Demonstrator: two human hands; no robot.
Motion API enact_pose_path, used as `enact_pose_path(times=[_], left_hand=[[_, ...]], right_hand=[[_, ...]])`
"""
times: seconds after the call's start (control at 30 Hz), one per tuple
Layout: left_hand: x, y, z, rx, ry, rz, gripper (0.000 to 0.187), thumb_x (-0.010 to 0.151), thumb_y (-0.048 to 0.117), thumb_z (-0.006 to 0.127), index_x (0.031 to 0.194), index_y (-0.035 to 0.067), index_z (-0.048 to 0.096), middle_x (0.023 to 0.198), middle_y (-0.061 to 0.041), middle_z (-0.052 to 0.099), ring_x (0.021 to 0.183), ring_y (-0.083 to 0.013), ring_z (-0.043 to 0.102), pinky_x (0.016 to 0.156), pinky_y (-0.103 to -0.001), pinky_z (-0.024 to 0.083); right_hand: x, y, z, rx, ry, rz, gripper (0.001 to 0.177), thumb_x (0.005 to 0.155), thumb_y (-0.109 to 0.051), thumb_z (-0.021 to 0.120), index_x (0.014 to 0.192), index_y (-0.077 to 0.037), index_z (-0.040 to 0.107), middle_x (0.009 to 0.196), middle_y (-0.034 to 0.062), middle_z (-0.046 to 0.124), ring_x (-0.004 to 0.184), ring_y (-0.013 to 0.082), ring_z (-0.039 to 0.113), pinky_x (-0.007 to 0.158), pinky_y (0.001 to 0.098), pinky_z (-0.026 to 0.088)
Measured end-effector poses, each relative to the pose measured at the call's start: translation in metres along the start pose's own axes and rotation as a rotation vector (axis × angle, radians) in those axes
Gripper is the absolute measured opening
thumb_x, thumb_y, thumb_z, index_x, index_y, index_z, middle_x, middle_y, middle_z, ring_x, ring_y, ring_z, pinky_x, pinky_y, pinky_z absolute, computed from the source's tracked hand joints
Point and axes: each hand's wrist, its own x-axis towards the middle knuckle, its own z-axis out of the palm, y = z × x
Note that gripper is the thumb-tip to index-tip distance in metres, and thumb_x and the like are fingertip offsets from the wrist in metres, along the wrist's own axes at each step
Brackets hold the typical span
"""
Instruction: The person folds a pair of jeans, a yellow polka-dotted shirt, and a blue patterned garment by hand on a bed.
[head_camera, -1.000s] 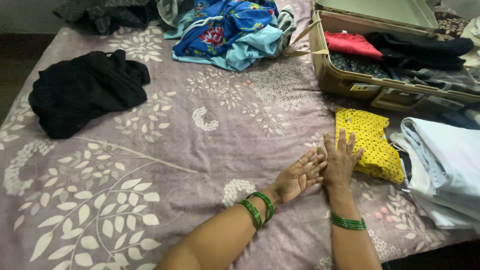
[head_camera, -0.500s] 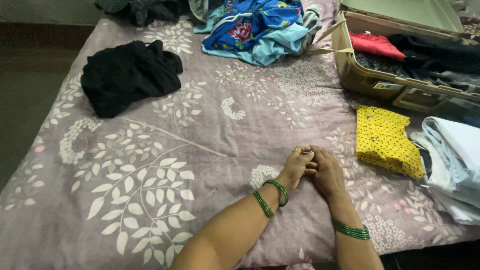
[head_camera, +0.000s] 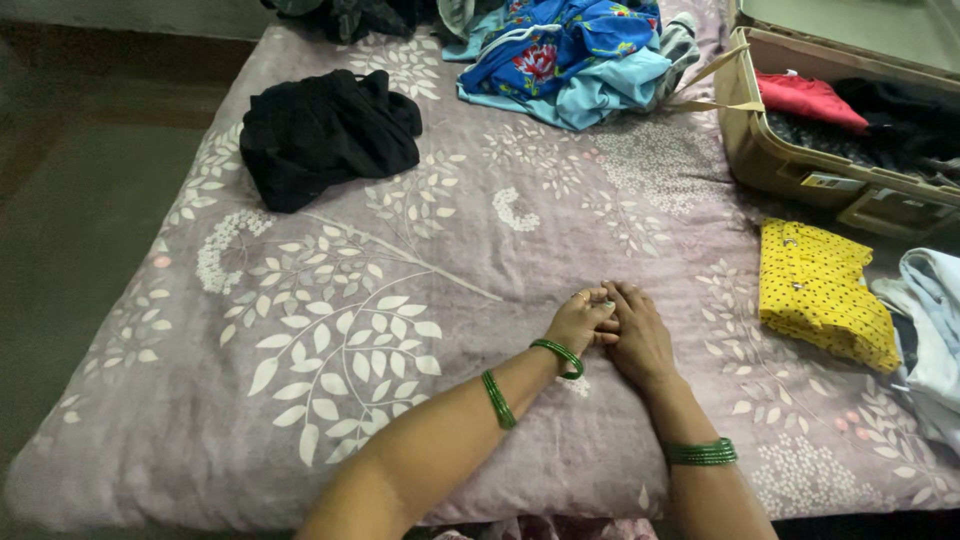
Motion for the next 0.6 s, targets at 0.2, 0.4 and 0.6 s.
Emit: enact_pose_path(times=[0.2,0.4,0.6], left_hand=[[-0.024,0.056,-0.041,0.074,-0.073,-0.022,0.047,0.100,0.032,0.060,0.138,0.006,0.048,0.113,-0.009,0.064,0.087,-0.0167,0.070,0.078,-0.032,0.060],[-0.027,0.108,-0.071,0.116,-0.039,0.047,0.051,0.105,0.044,0.056,0.135,0.002,0.056,0.103,-0.012,0.064,0.081,-0.0156,0.069,0.077,-0.031,0.059],[0.004,0.142,-0.089,-0.031,0.070,0.124,0.047,0.098,0.036,0.059,0.133,0.005,0.054,0.117,-0.006,0.065,0.089,-0.0169,0.069,0.081,-0.034,0.059]], right_hand=[[0.025,-0.019,0.032,-0.042,-0.003,-0.109,0.066,0.083,-0.024,0.071,0.144,-0.009,0.051,0.154,0.0199,0.044,0.143,0.0410,0.036,0.116,0.0467,0.034],[0.064,-0.045,0.062,0.127,0.029,-0.087,0.064,0.086,-0.023,0.064,0.146,-0.007,0.048,0.156,0.0259,0.039,0.145,0.0439,0.033,0.116,0.0474,0.032],[0.123,-0.065,0.091,0.191,0.181,-0.088,0.058,0.091,-0.019,0.060,0.148,-0.009,0.050,0.154,0.0263,0.044,0.142,0.0441,0.040,0.119,0.0484,0.032]])
